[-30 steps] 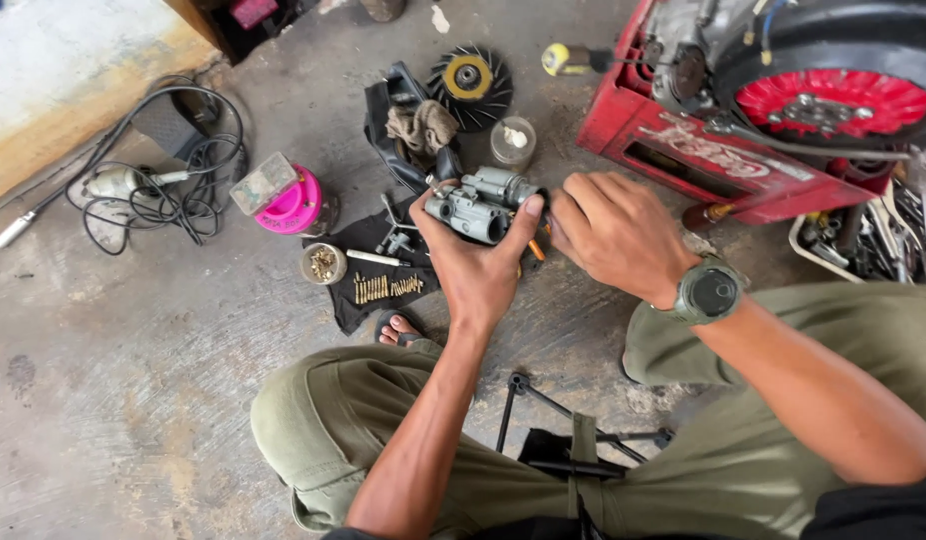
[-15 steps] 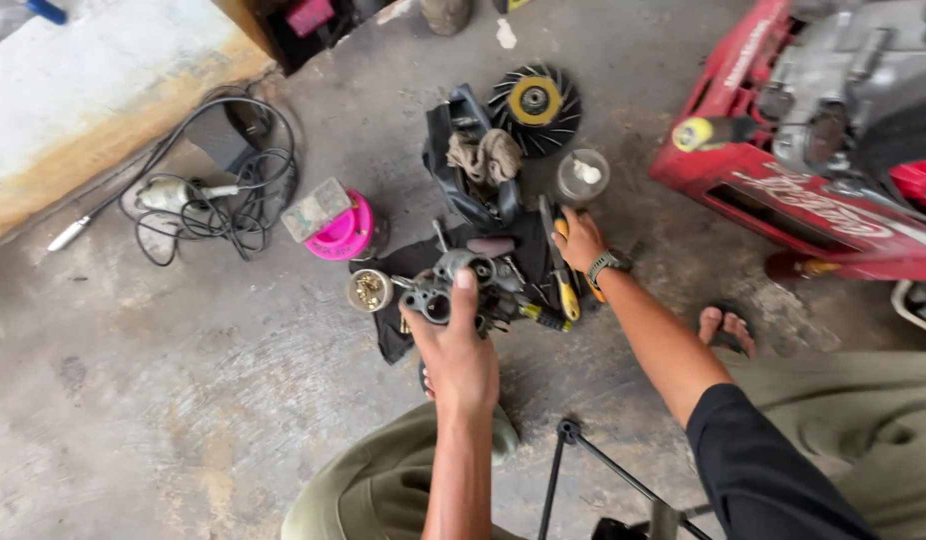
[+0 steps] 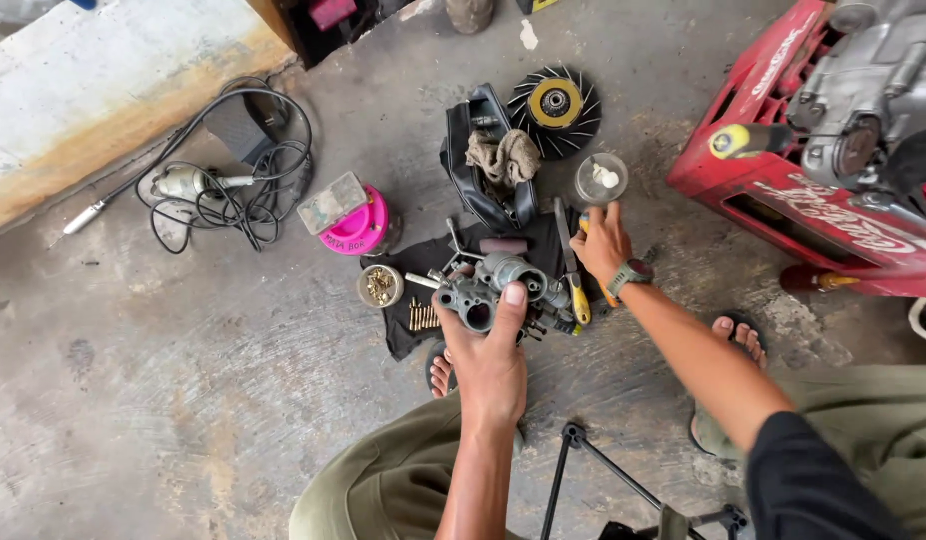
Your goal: The person sits on a low stool and works on a small engine part, using a yellow screwdriver to tighten screws. They then move to a larger red engine block and use a green screwdriver to adjust components on the side of the engine.
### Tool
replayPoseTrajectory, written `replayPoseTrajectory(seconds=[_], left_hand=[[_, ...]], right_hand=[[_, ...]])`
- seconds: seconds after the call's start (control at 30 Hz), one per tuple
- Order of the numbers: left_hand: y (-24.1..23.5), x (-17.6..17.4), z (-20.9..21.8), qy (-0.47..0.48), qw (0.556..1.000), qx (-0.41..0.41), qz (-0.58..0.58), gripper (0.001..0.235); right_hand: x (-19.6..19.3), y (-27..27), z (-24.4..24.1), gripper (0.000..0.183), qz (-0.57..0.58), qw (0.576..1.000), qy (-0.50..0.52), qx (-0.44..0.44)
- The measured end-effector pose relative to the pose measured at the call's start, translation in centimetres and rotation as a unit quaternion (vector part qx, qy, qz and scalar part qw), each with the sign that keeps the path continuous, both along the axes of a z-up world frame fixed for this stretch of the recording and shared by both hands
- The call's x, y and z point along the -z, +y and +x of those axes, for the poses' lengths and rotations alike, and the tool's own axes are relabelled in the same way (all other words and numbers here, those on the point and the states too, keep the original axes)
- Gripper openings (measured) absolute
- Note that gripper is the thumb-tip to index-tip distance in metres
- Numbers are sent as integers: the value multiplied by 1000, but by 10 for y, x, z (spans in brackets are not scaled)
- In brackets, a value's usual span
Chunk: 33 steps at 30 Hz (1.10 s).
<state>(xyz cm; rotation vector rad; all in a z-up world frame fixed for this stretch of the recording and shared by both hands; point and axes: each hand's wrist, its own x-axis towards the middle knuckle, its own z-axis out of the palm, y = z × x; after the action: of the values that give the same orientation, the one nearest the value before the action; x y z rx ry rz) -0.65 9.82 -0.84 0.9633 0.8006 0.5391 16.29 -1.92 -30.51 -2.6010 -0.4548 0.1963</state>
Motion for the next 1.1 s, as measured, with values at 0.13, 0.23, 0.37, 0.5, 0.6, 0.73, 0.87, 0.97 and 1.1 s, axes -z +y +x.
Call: replayPoseTrajectory(seconds=[0.13,0.23,0.37,0.5,0.6,0.73,0.87,0.97,1.1], left_hand=[[-5,-5,-12,-32,999,4,4,62],[-7,-24,-17,-28,999,24,31,62],[-6,-29,-24,-37,996,29,69,67],[-4,-57,-24,53,996,56,44,66],[-6,-60,-28,80,994,64,38,90],[-9,-59,-32,80,992,69,64,75],[-13,-53,-34,61,988,81,113,62],[-15,-56,-33,71,985,98,124,66],[-17,-54,-32,80,981,104,140,71]], right_hand=[[-94,-22,-3,38,48,995,-48,-76],[-164,-39,-9,31,132,980,-42,-145],[-287,-68,-47,34,179,976,83,-88],[-393,-92,-102,14,360,915,7,-183],[-398,-107,-125,25,414,893,-59,-169],[-398,-101,-136,27,371,891,-193,-178],[-391,-100,-142,26,348,889,-217,-204],[-394,-101,-143,24,334,888,-233,-215],[-396,-99,-145,24,307,890,-254,-220]])
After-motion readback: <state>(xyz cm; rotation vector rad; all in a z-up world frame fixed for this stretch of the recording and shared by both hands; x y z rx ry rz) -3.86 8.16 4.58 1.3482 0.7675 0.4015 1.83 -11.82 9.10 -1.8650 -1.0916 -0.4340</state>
